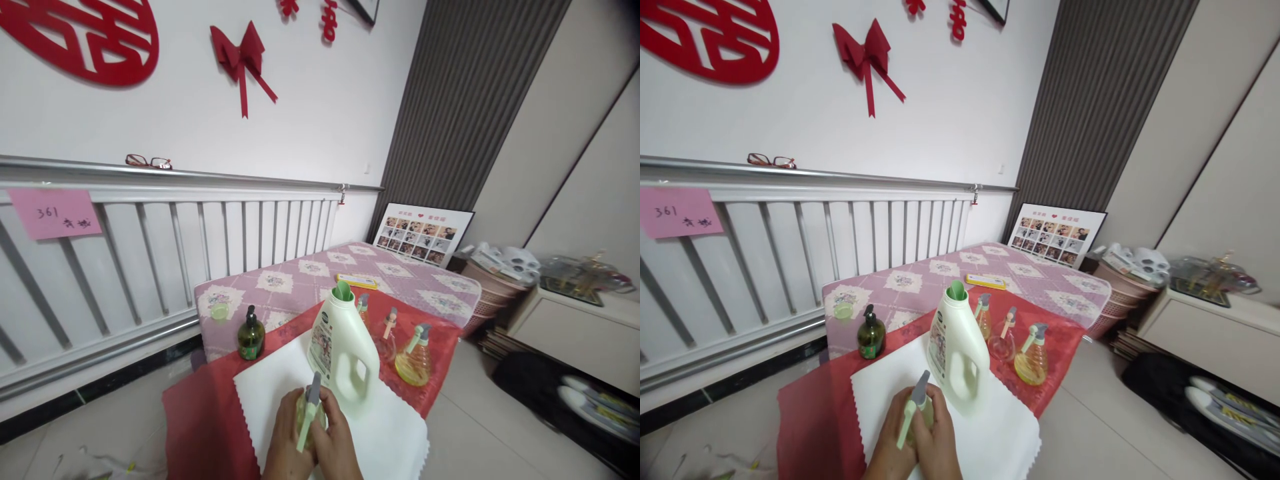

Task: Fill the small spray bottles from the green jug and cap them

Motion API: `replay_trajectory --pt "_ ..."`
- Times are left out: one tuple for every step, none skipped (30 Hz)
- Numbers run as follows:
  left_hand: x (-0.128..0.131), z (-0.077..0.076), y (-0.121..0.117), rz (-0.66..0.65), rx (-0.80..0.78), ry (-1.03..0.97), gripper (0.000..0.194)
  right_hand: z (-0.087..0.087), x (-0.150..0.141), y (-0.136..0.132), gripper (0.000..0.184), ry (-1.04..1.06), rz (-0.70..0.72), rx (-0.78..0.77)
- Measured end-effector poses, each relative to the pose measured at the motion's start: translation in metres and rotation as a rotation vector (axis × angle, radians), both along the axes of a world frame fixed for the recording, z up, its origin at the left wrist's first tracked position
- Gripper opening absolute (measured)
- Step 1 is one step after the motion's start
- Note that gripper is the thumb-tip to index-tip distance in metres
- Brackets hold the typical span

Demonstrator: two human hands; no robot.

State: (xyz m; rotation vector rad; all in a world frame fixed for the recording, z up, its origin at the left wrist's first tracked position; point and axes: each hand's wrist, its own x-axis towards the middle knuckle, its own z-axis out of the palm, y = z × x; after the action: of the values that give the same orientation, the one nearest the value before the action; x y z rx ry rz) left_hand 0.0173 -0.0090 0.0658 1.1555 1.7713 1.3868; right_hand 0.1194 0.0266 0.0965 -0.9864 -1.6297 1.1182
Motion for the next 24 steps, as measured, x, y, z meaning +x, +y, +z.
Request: replay_trajectory --pt "-0.001 0.000 -0.001 -0.036 0.027 0.014 0.062 -0.002 0.001 0.000 0.033 0.001 0.016 0.000" --pt "-0.001 -0.001 -0.002 -0.079 0.052 0.031 0.062 -0.003 0.000 0.000 0.036 0.008 0.010 -0.007" --pt "-0.002 -0.002 -0.003 -0.106 0.069 0.039 0.061 -0.005 -0.001 0.000 0.039 0.022 -0.015 -0.018" --pt "-0.003 -0.004 -0.003 -0.110 0.074 0.045 0.060 -0.006 -0.003 0.001 0.040 0.040 -0.052 -0.032" --pt "-0.003 -0.005 -0.002 -0.116 0.076 0.052 0.059 -0.007 -0.005 0.002 0.038 0.057 -0.094 -0.046" --pt "-0.004 -0.007 -0.002 -0.121 0.080 0.059 0.057 -0.007 -0.008 0.002 0.033 0.070 -0.128 -0.057" --pt "-0.004 -0.008 -0.001 -0.120 0.084 0.061 0.056 -0.007 -0.009 0.002 0.027 0.080 -0.145 -0.065" --pt "-0.004 -0.009 0.000 -0.121 0.082 0.057 0.055 -0.005 -0.010 0.002 0.022 0.090 -0.140 -0.071" --pt "-0.004 -0.010 0.001 -0.117 0.075 0.047 0.055 -0.003 -0.010 0.002 0.018 0.100 -0.115 -0.073" --pt "-0.003 -0.010 0.002 -0.111 0.068 0.035 0.054 -0.001 -0.009 0.002 0.016 0.109 -0.074 -0.069" --pt "-0.002 -0.010 0.003 -0.094 0.071 0.022 0.053 0.002 -0.007 0.001 0.017 0.116 -0.024 -0.056" --pt "0.000 -0.009 0.004 -0.066 0.086 0.015 0.051 0.006 -0.004 0.001 0.018 0.119 0.029 -0.038" --pt "0.002 -0.009 0.004 -0.041 0.110 0.015 0.049 0.009 -0.002 0.001 0.021 0.120 0.079 -0.022" --pt "0.004 -0.009 0.005 -0.018 0.139 0.022 0.046 0.012 0.001 0.001 0.024 0.118 0.125 -0.015" --pt "0.006 -0.008 0.005 0.002 0.164 0.029 0.044 0.015 0.004 0.001 0.027 0.117 0.165 -0.021" --pt "0.008 -0.008 0.006 0.013 0.178 0.035 0.043 0.017 0.006 0.002 0.030 0.121 0.196 -0.039" --pt "0.009 -0.009 0.006 0.020 0.181 0.038 0.043 0.018 0.007 0.004 0.033 0.126 0.220 -0.065" --pt "0.009 -0.009 0.007 0.019 0.179 0.038 0.043 0.019 0.009 0.005 0.036 0.132 0.239 -0.095" --pt "0.009 -0.009 0.007 0.014 0.175 0.035 0.044 0.018 0.009 0.007 0.038 0.140 0.251 -0.124" --pt "0.009 -0.010 0.007 0.005 0.172 0.029 0.045 0.017 0.009 0.009 0.039 0.150 0.257 -0.151" --pt "0.008 -0.011 0.007 -0.007 0.171 0.022 0.046 0.015 0.009 0.010 0.039 0.165 0.256 -0.174" --pt "0.007 -0.011 0.008 -0.019 0.172 0.016 0.046 0.012 0.008 0.012 0.040 0.182 0.245 -0.186" --pt "0.007 -0.011 0.008 -0.028 0.175 0.011 0.046 0.010 0.007 0.013 0.041 0.197 0.225 -0.186" --pt "0.006 -0.011 0.008 -0.033 0.179 0.006 0.046 0.007 0.005 0.014 0.042 0.212 0.194 -0.173"
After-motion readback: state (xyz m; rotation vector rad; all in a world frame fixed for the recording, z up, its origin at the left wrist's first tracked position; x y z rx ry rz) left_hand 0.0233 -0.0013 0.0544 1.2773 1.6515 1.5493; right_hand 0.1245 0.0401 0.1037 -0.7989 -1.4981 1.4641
